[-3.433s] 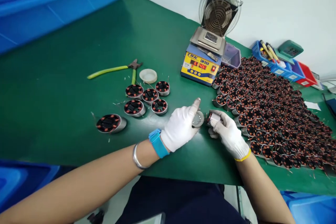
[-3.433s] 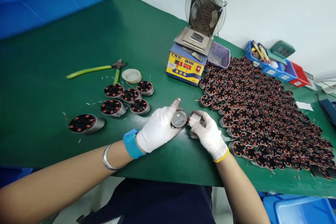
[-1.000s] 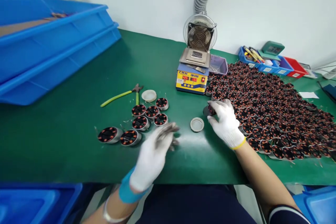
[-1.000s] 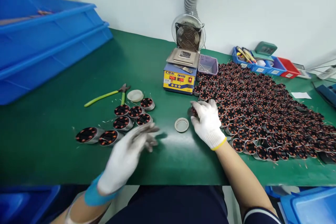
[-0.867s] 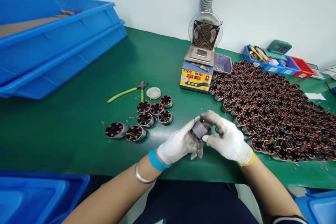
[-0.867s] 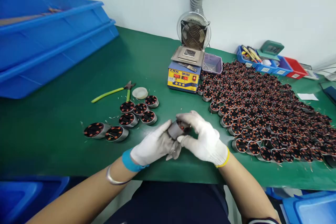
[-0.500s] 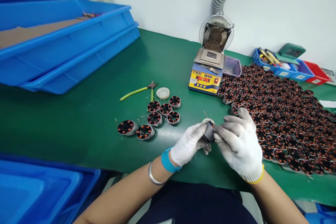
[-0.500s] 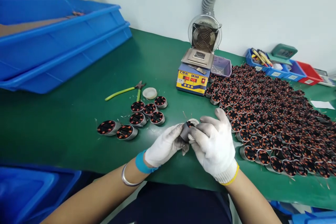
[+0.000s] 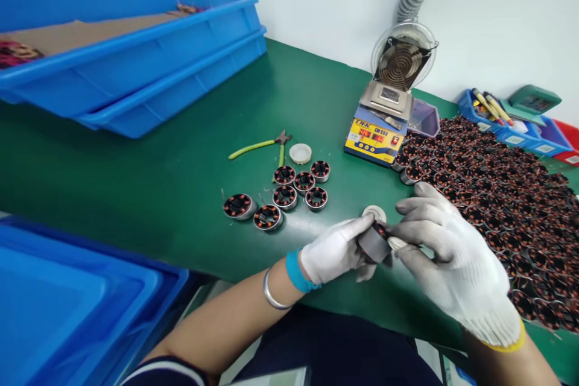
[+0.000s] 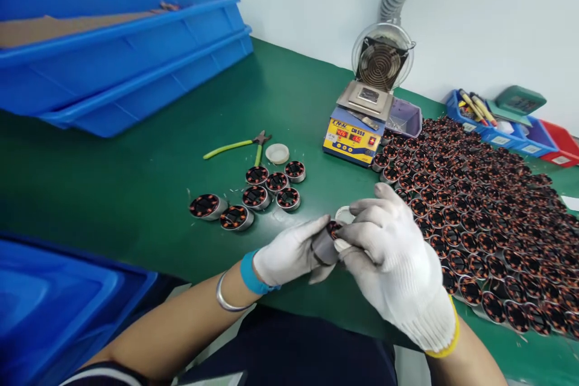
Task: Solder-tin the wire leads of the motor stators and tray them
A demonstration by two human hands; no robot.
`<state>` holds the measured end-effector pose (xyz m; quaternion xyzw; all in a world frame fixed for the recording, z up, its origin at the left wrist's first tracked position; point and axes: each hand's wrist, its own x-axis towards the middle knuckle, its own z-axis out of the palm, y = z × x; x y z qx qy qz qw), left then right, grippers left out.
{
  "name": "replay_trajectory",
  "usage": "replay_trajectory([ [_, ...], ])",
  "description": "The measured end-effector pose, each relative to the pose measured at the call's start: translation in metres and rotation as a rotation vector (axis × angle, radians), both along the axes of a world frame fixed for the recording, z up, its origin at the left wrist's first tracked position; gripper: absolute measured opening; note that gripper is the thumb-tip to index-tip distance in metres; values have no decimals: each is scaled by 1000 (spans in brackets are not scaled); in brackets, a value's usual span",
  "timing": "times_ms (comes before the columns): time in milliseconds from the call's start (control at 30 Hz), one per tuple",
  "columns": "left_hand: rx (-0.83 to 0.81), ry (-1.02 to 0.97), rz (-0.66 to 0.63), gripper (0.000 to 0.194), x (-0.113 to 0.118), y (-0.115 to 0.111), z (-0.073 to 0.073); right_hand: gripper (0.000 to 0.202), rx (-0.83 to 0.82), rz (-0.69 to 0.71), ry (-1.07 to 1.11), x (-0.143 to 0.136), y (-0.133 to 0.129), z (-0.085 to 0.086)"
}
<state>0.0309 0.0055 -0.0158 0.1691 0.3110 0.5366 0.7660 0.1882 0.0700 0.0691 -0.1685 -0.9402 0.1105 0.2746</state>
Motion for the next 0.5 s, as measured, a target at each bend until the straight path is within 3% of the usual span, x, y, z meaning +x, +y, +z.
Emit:
replay_trajectory([
  [67,8,-62,238,32,-2,-1,5,8,31,-22,-10,1,1,1],
  [133,-40,-98,416,40,-6,0,6,10,26,0,-28,1,1,4],
  [167,-68,-116,380,45,-8,1,5,10,17,25,-35,0,0,6],
  [300,5,-162,-157,57,-4,3,-4,14,-6,56,-49,3,3,7],
  [333,46,-142,-192,60,-2,1,-6,16,-13,46,-50,4,4,5],
  [400,115,-28,-48,56,5,-3,-6,18,-31,19,-32,9,4,-2],
  [500,254,335,357,47,13,-12,-3,17,-167,-56,120,20,1,-14],
])
